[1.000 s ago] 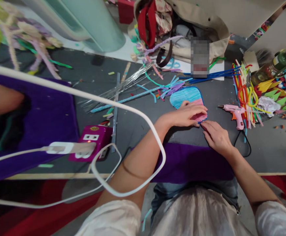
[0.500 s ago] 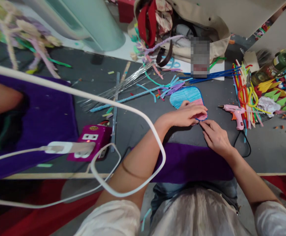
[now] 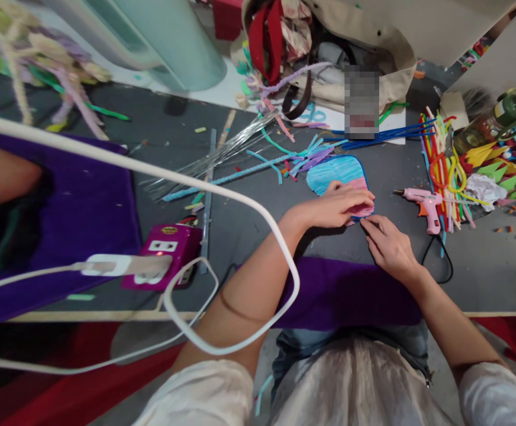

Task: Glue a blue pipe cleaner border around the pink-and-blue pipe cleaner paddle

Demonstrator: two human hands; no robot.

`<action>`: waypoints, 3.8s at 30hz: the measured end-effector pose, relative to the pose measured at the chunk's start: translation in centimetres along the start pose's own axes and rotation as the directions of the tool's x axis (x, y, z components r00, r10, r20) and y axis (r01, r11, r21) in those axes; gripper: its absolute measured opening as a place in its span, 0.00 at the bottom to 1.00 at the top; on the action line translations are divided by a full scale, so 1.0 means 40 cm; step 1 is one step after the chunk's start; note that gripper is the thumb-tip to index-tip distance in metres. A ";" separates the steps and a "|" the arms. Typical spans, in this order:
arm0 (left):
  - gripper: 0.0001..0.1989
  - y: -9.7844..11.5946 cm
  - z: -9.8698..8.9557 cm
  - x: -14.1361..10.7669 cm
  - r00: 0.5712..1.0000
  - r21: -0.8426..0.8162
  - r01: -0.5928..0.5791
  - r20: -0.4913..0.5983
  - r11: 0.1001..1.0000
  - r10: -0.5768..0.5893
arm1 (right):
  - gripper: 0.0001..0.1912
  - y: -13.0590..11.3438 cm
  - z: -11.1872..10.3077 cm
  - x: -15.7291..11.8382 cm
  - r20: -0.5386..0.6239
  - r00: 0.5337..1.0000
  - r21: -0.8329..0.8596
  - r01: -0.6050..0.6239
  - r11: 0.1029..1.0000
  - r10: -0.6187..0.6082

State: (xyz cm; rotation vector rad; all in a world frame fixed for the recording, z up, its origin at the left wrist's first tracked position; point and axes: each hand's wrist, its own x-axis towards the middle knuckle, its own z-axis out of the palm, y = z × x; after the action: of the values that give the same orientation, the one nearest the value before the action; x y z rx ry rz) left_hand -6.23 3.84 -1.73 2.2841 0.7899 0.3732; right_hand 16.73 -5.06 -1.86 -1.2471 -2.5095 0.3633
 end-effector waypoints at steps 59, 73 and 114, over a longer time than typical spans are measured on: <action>0.19 0.026 -0.001 0.004 0.998 0.032 0.002 -0.066 0.999 0.000 | 0.25 -0.077 -0.002 0.029 0.227 0.956 -0.401 -0.082 0.912 0.186; 0.19 0.014 -0.001 0.003 0.999 0.017 -0.004 -0.042 1.000 0.005 | 0.25 -0.098 0.024 0.024 0.151 0.973 -0.488 -0.080 0.869 0.175; 0.29 0.012 -0.012 -0.002 1.000 -0.006 -0.003 0.008 1.000 0.003 | 0.25 -0.083 -0.009 0.026 0.252 0.939 -0.358 -0.136 0.924 0.235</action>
State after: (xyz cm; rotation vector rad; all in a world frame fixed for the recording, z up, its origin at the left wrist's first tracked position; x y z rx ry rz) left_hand -6.32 3.77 -1.06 2.2803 0.7807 0.3671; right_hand 13.85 -6.15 -0.17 -1.6840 -2.7929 0.1731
